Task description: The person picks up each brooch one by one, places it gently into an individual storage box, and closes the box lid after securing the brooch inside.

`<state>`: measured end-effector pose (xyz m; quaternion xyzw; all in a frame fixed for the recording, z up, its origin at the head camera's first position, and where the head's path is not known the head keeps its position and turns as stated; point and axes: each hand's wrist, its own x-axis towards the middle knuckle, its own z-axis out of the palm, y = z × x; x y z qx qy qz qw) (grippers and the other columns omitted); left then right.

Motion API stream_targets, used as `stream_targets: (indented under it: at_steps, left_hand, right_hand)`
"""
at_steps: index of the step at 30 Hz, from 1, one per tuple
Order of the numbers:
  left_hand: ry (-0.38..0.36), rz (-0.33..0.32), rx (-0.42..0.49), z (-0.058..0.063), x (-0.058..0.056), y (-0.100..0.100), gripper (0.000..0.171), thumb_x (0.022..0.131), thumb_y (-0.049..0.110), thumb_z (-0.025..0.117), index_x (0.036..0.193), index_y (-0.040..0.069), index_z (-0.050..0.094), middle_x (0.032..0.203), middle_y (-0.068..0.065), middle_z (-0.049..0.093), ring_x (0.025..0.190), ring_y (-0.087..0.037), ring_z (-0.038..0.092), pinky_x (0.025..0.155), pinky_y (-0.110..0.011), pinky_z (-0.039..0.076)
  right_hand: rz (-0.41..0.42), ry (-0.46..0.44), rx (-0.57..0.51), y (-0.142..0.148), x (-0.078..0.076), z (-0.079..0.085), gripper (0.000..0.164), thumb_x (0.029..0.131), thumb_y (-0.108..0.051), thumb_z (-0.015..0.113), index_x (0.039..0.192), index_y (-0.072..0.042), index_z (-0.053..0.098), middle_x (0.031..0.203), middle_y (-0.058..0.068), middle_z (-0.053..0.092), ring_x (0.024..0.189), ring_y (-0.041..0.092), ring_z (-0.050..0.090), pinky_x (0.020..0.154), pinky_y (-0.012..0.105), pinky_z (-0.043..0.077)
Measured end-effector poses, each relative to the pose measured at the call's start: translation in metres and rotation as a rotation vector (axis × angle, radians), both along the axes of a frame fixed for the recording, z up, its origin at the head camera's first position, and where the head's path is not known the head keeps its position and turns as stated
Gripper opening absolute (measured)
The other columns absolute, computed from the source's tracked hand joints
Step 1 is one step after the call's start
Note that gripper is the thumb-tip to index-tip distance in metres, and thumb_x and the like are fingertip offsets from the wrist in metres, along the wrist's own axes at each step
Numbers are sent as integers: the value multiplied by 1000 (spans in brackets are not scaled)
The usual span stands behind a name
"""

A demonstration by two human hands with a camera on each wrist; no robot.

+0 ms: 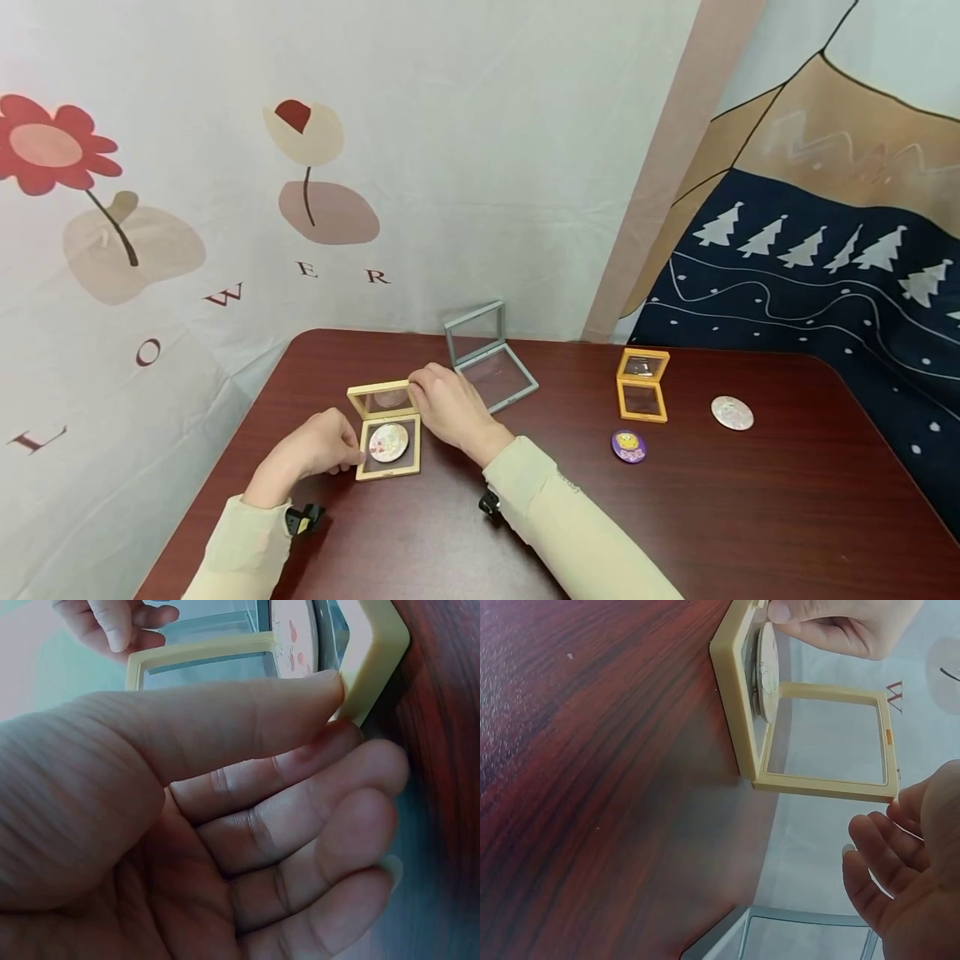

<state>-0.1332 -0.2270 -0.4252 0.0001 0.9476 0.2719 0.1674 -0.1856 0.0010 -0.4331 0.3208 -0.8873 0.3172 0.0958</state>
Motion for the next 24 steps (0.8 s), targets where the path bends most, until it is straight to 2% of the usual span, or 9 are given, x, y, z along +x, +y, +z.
stream_targets:
  at_steps: [8,24]
  left_hand:
    - [-18,-8,21,0,1,-1,26,89,4,81,66,5,69,58,-7,64,52,-21,60,54,-32,49]
    - [-7,-15,89,-4,1,-6,25,87,1,80,65,4,70,56,-5,62,50,-17,59,53,-30,50]
  right_hand:
    - [25,27,-12,1,5,3,11,103,-12,67,103,-9,77,100,1,73,92,16,69,82,35,56]
    - [79,23,34,8,21,1,13,103,-12,67,111,-7,77,107,3,77,100,16,72,88,34,57]
